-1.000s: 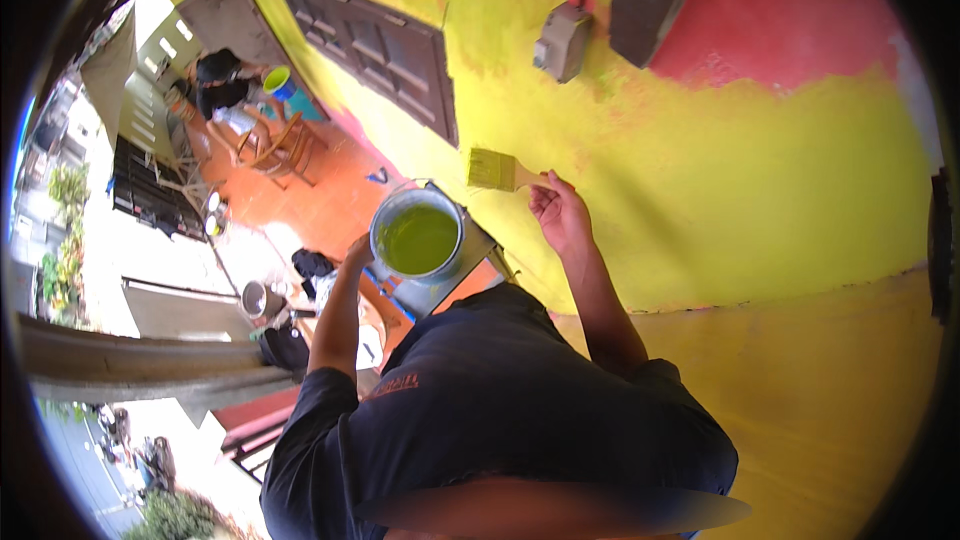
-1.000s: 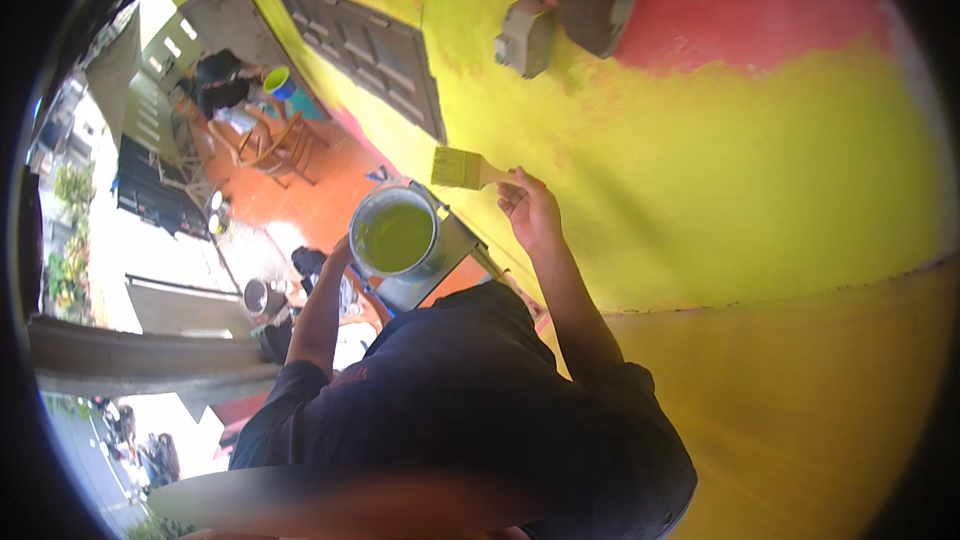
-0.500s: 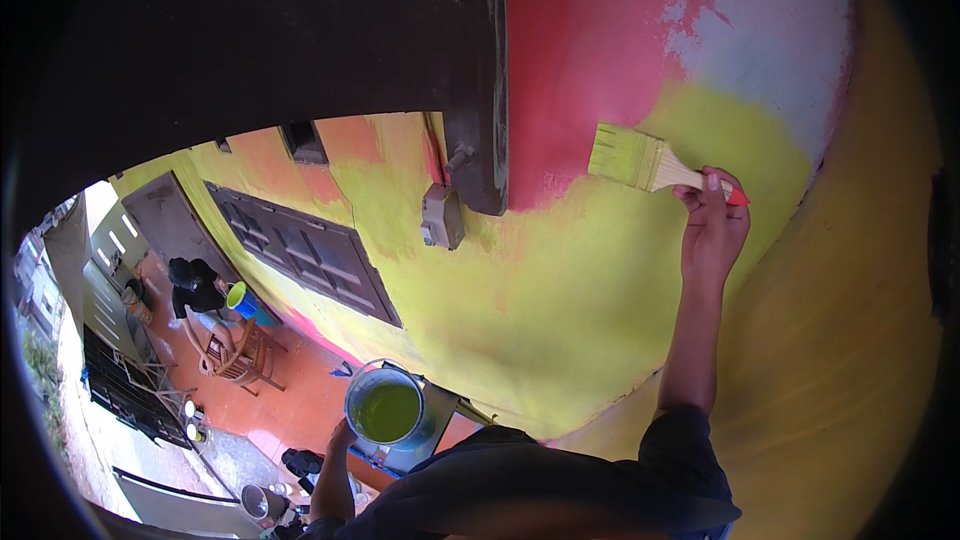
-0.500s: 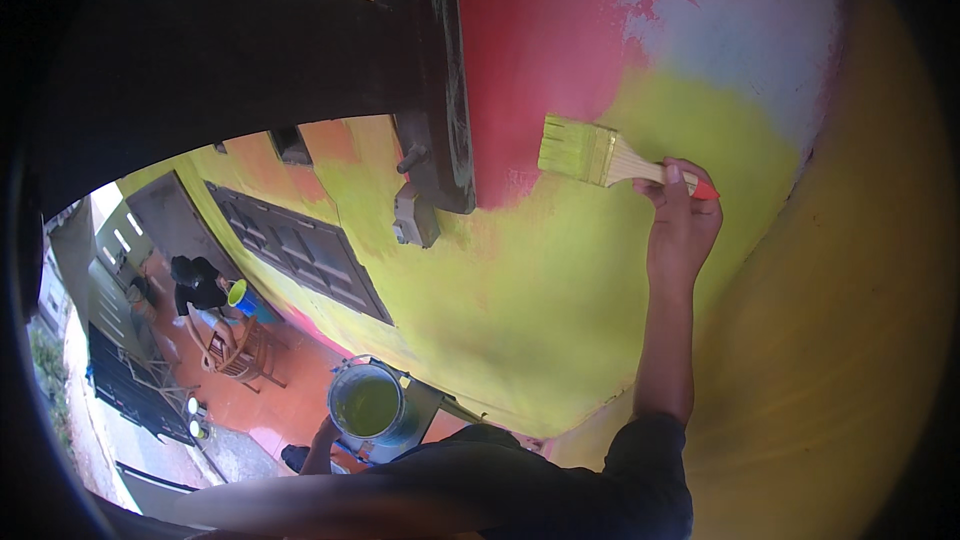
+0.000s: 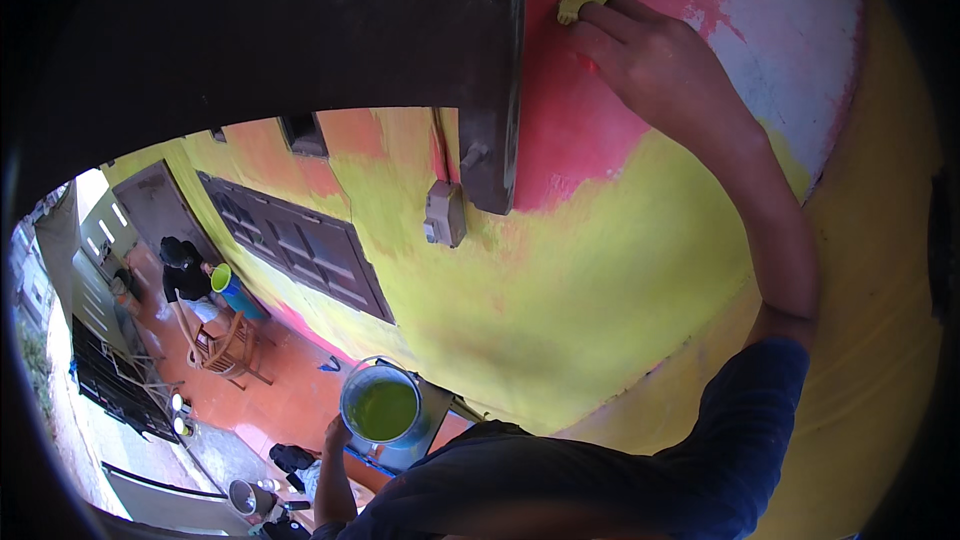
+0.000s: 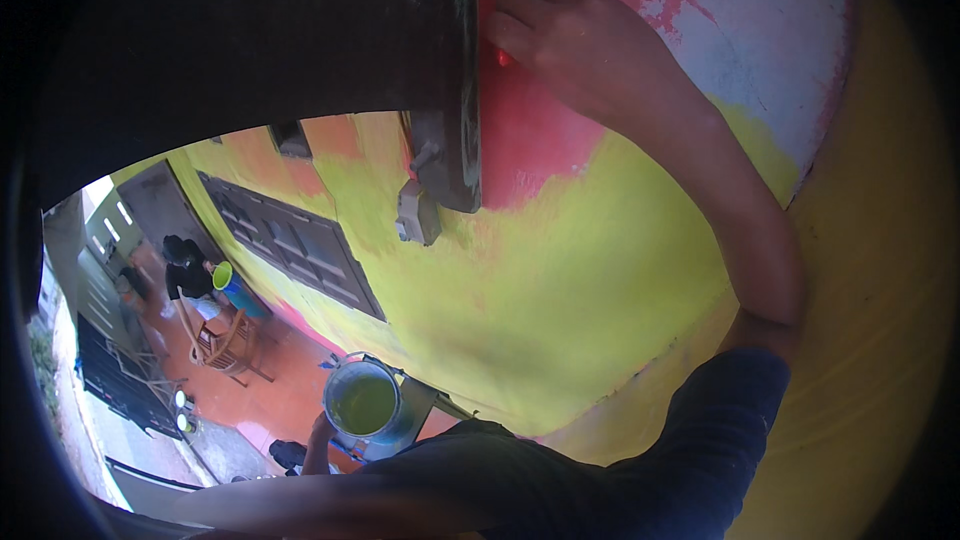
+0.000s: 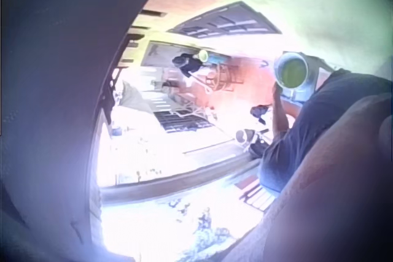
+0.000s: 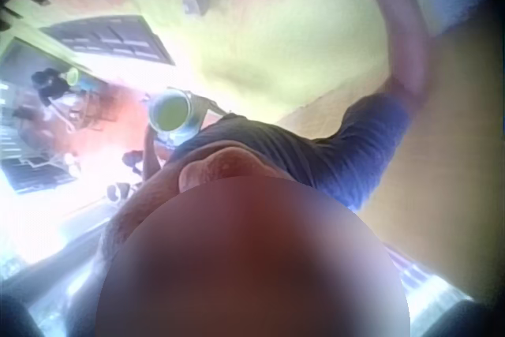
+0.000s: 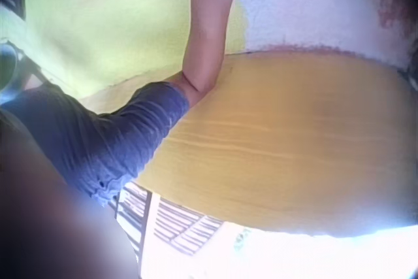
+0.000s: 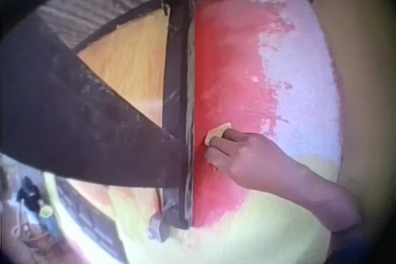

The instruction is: The person paints a yellow exterior wall with green paint using a brush and a bucket. They reposition a stepladder to reach different sections, dip the brush into the paint, and apply it to the wall surface.

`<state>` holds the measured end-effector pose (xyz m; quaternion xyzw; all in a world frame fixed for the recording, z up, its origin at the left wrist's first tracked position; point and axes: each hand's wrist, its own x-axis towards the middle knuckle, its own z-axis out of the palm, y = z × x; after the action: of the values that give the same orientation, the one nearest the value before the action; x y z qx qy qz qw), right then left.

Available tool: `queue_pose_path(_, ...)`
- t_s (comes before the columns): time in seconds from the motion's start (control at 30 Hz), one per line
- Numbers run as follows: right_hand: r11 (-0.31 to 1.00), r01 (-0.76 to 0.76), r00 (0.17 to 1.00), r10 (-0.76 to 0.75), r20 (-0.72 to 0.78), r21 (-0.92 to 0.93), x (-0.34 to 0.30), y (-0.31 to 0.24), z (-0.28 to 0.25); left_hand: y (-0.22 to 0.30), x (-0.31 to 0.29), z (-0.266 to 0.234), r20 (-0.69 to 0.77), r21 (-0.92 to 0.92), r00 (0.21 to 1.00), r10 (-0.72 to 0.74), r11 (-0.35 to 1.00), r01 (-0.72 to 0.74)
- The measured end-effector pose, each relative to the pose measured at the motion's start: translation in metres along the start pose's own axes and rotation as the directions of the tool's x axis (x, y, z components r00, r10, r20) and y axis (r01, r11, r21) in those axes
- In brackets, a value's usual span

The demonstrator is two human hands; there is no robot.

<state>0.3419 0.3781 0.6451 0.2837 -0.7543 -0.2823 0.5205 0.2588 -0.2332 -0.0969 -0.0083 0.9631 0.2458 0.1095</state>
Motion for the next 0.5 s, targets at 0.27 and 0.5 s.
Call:
queue_pose_path(0.27, 0.98, -0.122, 0.939, 0.062, 0.339, 0.159, -0.008, -0.053, 0.004, -0.011, -0.001, 0.005, -0.023, 0.0, 1.0, 0.02, 1.0, -0.02)
queue_pose_path(0.5, 0.961, -0.217, 0.964, 0.239, -0.114, 0.173, 0.06, 0.045, -0.039, -0.02, 0.0, 0.011, -0.064, 0.02, 0.997, 0.048, 0.999, -0.047)
